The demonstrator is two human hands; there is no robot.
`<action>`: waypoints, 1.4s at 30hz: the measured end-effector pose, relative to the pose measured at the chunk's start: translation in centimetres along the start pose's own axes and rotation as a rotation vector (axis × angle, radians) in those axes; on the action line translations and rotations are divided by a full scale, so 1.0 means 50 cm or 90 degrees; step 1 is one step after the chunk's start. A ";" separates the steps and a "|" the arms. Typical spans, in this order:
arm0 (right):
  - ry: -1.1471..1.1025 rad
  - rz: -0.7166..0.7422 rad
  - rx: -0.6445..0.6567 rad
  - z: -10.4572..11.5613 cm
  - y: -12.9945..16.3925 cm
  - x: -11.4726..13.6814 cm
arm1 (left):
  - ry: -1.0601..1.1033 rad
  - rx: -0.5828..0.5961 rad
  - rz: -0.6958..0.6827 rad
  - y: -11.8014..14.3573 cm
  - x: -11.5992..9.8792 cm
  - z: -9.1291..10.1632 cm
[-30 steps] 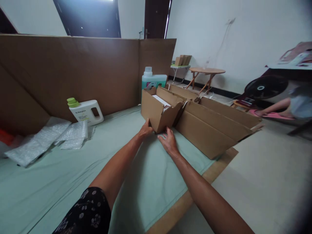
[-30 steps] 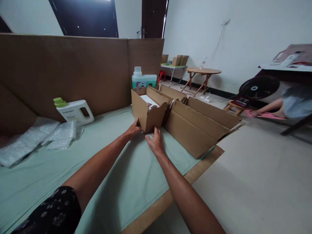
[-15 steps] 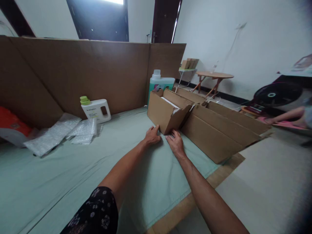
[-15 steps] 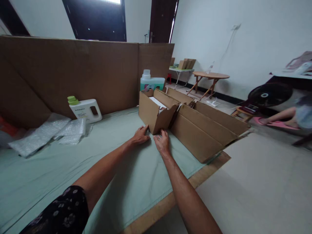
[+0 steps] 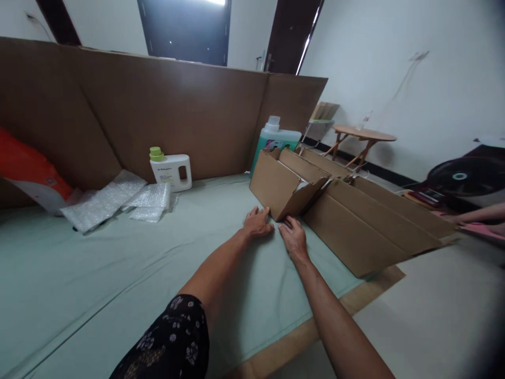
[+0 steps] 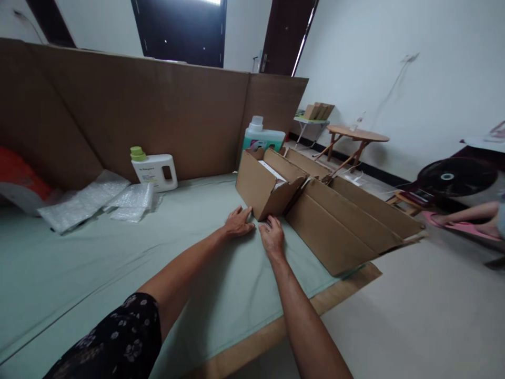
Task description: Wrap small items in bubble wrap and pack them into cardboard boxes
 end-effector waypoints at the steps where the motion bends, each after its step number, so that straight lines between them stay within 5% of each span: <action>1: 0.011 0.000 0.001 0.004 0.000 0.005 | -0.014 0.000 -0.009 0.013 -0.004 0.001; 5: 0.062 -0.005 0.031 0.013 0.003 0.031 | -0.073 0.001 -0.037 0.106 -0.018 0.000; 10: 0.125 0.005 0.090 0.002 -0.005 0.075 | -0.202 0.029 -0.117 0.294 -0.031 0.003; 15: 0.215 0.134 0.207 -0.084 0.025 0.106 | -0.342 -0.038 -0.179 0.519 0.011 0.070; 18: 0.285 0.314 0.291 -0.205 0.144 0.165 | -0.354 -0.088 -0.134 0.643 0.075 0.126; 22: 0.130 0.620 0.362 -0.354 0.433 0.378 | -0.291 -0.136 -0.066 0.789 0.159 0.206; 24: 0.049 0.759 0.410 -0.399 0.580 0.502 | -0.244 -0.205 0.000 0.860 0.208 0.285; 27: -0.022 0.872 0.446 -0.441 0.713 0.642 | -0.233 -0.456 0.227 1.003 0.308 0.503; 31: -0.053 0.876 0.461 -0.487 0.739 0.717 | -0.284 -0.675 0.373 1.175 0.391 0.824; 34: -0.080 0.846 0.462 -0.497 0.722 0.723 | -0.334 -0.752 0.506 1.259 0.451 1.013; 38: -0.104 0.824 0.460 -0.488 0.712 0.722 | -0.339 -0.711 0.602 1.282 0.523 1.122; 42: -0.100 0.793 0.480 -0.487 0.706 0.723 | -0.332 -0.711 0.555 1.278 0.517 1.106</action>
Point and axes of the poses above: each hand's wrist, its own y-axis away from the middle knuckle, its own z-axis out of the back of the hand, x = y × z, the point moved 9 cm from there along -y, towards the middle knuckle, and after that the axes turned 9 degrees about y, right-handed, at the moved point
